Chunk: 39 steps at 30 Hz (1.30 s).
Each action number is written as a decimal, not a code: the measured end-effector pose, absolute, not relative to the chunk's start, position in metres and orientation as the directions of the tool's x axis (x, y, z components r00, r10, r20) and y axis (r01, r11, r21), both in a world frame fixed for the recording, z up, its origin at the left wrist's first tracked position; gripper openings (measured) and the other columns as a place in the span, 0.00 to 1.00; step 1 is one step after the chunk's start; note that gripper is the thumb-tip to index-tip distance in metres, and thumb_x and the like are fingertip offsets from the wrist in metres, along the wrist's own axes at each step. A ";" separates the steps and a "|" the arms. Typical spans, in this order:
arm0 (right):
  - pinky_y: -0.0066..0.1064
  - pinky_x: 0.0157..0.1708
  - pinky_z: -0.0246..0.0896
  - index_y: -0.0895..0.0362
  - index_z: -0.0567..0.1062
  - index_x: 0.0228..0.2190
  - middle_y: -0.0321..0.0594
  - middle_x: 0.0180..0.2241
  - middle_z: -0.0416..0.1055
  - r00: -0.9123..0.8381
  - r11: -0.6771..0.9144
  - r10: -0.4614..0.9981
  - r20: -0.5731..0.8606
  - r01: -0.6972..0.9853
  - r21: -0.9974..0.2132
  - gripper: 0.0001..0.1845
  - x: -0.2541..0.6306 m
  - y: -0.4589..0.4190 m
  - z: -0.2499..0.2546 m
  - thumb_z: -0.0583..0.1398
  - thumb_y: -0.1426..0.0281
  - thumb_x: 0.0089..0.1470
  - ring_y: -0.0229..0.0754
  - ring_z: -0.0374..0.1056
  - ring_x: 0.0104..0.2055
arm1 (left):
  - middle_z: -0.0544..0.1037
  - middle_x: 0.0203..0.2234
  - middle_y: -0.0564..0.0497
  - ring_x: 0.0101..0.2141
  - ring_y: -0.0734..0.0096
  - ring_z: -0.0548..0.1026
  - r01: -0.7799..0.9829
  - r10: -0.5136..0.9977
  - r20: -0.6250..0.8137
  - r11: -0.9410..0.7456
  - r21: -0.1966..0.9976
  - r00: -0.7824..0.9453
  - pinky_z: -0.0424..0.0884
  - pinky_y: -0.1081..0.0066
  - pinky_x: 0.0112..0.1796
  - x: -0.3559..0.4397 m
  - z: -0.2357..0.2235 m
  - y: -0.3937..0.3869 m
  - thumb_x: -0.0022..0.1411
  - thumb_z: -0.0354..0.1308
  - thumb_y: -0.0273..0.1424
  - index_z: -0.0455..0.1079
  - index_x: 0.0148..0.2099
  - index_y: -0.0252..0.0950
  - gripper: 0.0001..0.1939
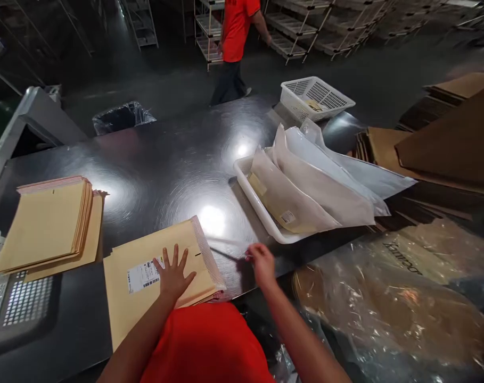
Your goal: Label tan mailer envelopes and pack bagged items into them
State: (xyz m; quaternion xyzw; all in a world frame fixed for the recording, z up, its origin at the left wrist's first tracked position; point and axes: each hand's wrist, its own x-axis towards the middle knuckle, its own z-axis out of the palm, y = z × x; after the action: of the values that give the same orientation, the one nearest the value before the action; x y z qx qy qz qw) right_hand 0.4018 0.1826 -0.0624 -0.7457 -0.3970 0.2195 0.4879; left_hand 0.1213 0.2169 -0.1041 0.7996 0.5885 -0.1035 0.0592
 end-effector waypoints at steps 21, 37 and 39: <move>0.28 0.29 0.55 0.54 0.61 0.24 0.33 0.23 0.64 -0.020 -0.245 0.953 -0.304 0.541 -0.805 0.18 0.338 0.196 -0.141 0.44 0.59 0.60 0.38 0.63 0.29 | 0.49 0.69 0.47 0.66 0.30 0.41 0.883 0.861 -0.195 -0.460 0.094 0.470 0.29 0.24 0.56 0.126 -0.106 0.220 0.61 0.52 0.51 0.46 0.67 0.57 0.36; 0.35 0.37 0.48 0.57 0.72 0.31 0.42 0.34 0.69 -0.154 0.092 0.981 -0.122 0.908 -0.408 0.09 0.273 0.197 -0.141 0.54 0.71 0.62 0.44 0.60 0.38 | 0.44 0.69 0.40 0.68 0.43 0.37 0.869 0.860 -0.132 -0.482 0.109 0.494 0.23 0.31 0.60 0.119 -0.129 0.216 0.63 0.46 0.39 0.34 0.70 0.28 0.40; 0.36 0.39 0.48 0.58 0.72 0.32 0.43 0.36 0.68 -0.085 0.041 0.991 -0.106 0.930 -0.364 0.11 0.269 0.226 -0.145 0.52 0.69 0.64 0.45 0.59 0.39 | 0.45 0.69 0.40 0.68 0.41 0.39 0.874 0.861 -0.152 -0.472 0.117 0.486 0.21 0.31 0.59 0.120 -0.131 0.217 0.62 0.47 0.39 0.37 0.70 0.28 0.40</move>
State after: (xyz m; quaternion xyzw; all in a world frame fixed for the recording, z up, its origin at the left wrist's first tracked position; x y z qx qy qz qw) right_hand 0.2694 0.2257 -0.1446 -0.6705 -0.7163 0.1723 0.0875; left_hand 0.1205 0.2172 -0.1308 0.8573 0.5057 -0.0358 0.0895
